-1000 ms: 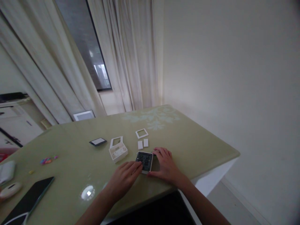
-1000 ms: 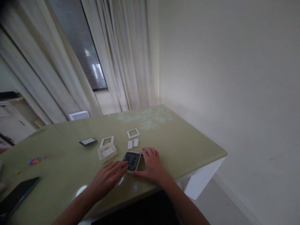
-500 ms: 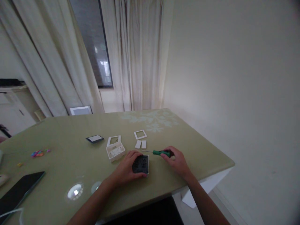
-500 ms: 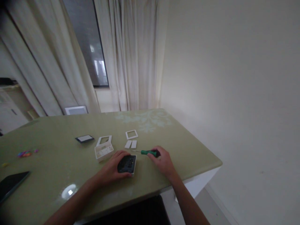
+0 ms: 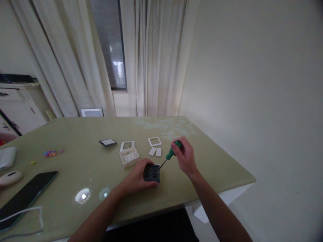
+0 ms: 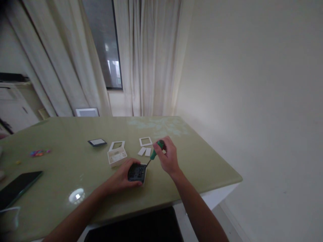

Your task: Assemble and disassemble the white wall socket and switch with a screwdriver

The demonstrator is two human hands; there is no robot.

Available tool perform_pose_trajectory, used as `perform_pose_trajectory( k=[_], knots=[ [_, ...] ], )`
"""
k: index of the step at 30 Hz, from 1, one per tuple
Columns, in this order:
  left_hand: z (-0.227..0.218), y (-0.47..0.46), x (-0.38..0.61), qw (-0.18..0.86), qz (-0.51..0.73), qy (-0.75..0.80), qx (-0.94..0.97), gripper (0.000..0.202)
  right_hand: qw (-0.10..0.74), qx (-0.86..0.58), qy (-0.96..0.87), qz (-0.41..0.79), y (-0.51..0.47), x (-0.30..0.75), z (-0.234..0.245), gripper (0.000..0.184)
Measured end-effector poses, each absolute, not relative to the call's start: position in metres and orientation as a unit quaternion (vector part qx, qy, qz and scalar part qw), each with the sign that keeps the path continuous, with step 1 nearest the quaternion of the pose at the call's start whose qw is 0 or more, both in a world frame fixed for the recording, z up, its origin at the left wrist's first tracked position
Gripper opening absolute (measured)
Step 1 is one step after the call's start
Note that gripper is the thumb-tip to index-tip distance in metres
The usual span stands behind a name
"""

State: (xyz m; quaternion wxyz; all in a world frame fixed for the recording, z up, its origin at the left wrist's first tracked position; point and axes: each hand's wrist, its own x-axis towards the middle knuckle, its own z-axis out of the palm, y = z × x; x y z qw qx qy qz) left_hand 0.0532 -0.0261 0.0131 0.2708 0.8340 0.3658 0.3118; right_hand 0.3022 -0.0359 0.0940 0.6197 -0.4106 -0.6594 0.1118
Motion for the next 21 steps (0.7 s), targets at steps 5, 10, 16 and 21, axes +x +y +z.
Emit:
perform_pose_trajectory(
  k=[5, 10, 16, 21],
  knots=[
    [0.0135, -0.0258, 0.0544, 0.273, 0.319, 0.366, 0.83, 0.061, 0.604, -0.408, -0.675, 0.117, -0.0348, 0.2984, 0.0942, 0.033],
    [0.0138, -0.0257, 0.0546, 0.273, 0.325, 0.365, 0.829, 0.06, 0.598, -0.407, -0.679, 0.122, -0.0345, 0.2988, 0.0941, 0.034],
    [0.0125, -0.0248, 0.0538, 0.273, 0.327, 0.368, 0.827, 0.062, 0.602, -0.402, -0.678, 0.122, -0.0334, 0.2968, 0.0972, 0.035],
    [0.0133, -0.0252, 0.0542, 0.269, 0.329, 0.366, 0.828, 0.061, 0.588, -0.407, -0.689, 0.121, -0.0336, 0.2946, 0.0975, 0.038]
  ],
)
